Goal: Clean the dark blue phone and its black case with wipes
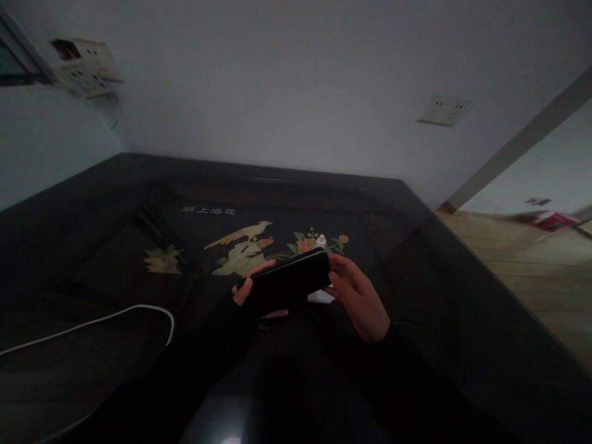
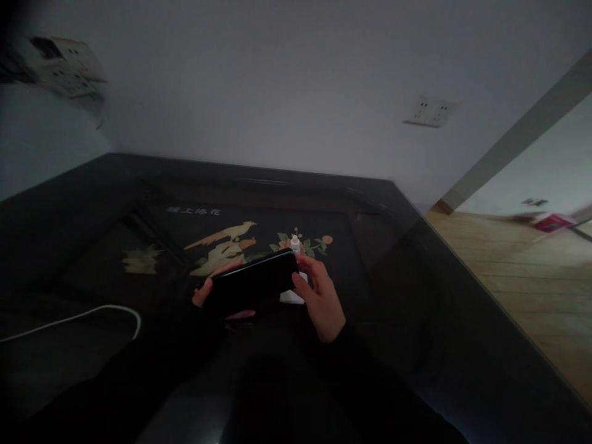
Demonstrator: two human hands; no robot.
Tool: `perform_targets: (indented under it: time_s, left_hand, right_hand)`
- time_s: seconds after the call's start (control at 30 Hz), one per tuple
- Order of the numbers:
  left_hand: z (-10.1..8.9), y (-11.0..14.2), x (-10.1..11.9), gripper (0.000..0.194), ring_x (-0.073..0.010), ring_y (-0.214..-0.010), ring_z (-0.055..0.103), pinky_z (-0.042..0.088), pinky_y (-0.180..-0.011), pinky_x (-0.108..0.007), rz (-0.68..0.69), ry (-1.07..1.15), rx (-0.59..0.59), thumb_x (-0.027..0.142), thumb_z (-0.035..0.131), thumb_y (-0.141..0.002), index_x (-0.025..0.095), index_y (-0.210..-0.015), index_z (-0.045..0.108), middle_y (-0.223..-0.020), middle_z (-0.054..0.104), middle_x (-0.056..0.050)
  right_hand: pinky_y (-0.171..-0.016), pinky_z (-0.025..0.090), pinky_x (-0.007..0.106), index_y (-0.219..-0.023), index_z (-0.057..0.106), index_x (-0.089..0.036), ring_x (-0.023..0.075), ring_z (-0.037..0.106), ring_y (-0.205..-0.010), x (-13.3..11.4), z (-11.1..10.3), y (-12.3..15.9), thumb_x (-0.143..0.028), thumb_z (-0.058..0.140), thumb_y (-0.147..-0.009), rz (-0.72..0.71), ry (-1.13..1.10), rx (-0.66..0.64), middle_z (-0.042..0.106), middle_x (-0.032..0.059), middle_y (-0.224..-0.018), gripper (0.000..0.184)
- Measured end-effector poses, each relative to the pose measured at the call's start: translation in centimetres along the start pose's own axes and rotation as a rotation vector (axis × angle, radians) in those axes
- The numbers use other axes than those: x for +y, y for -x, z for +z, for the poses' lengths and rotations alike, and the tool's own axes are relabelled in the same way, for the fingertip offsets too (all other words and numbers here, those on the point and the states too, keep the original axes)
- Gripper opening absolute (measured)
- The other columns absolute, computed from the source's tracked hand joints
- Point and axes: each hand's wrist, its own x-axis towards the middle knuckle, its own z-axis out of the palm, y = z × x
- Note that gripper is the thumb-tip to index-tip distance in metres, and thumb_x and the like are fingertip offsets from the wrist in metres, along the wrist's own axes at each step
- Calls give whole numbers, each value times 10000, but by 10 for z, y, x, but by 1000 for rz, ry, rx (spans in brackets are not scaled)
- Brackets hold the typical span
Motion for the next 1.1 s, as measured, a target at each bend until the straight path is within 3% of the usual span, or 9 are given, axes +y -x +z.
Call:
perform_targets:
  time_s: [0.1,0.2,0.27,0.47,0.67,0.83,0.9,1.0,1.1]
  left_hand:
    - [-6,-1,-9,619,-314,-1007,545,502,-723,-455,-247,377,-242,540,465,-722,323,-1265,261,-1224,462,-78]
    - [-10,-2,-21,910,-291,-884,606,514,-634,-400,-344,442,-506,518,589,-648,368,-1329,5,-1137,538,-76]
    - [-9,0,-32,902,-265,-822,621,516,-554,-355,-340,412,-557,483,591,-666,357,-1336,0,-1134,532,-90]
    - [-2,11,-45,842,-175,-772,586,447,-443,-194,-183,126,-444,486,596,-671,332,-1346,117,-1091,515,-100]
    - [-2,18,-30,816,-168,-811,563,437,-520,-195,-76,47,-329,501,575,-683,299,-1355,156,-1070,530,-72]
    - [-1,19,-26,773,-165,-889,547,406,-574,-194,125,88,-270,463,587,-690,304,-1341,202,-1168,504,-58]
    - [-3,17,-28,753,-168,-943,534,416,-653,-218,221,80,-218,427,582,-705,304,-1340,197,-1195,486,-59]
    - [-8,12,-34,830,-217,-1058,480,394,-838,-323,349,-3,-94,402,615,-669,278,-1352,160,-1251,429,-88]
    - [-15,8,-42,901,-272,-1108,438,379,-871,-412,396,-87,-19,371,646,-629,284,-1358,123,-1308,351,-114]
  right_hand:
    - [-766,473,329,-1077,457,-196,177,511,-986,-2,-4,-2,-376,507,-781,-22,95,28,518,74,-1055,350]
    - [-732,465,318,-1016,476,-182,167,515,-909,-6,-4,-2,-386,503,-780,-44,161,7,530,59,-974,313]
    - [-721,454,310,-958,499,-177,162,508,-865,-9,1,1,-370,519,-768,-67,210,-24,528,46,-927,272]
    - [-657,439,273,-857,465,-194,170,446,-865,-16,21,7,-338,569,-724,-163,319,13,448,28,-896,222]
    - [-617,459,262,-805,409,-215,161,431,-835,-23,33,8,-361,553,-735,-239,315,64,381,16,-877,217]
    - [-730,472,295,-863,434,-232,161,459,-915,-24,43,8,-295,587,-723,-320,152,66,424,16,-951,217]
    - [-791,464,316,-1010,432,-260,178,449,-1029,-21,49,8,-285,618,-703,-301,33,51,428,28,-1084,359]
    - [-870,439,367,-1258,255,-320,189,462,-1087,-14,61,11,-275,642,-692,-177,-149,-95,401,41,-1235,688]
    - [-913,414,408,-1326,125,-333,204,486,-1096,-9,72,14,-251,669,-672,-86,-245,-234,431,51,-1250,854]
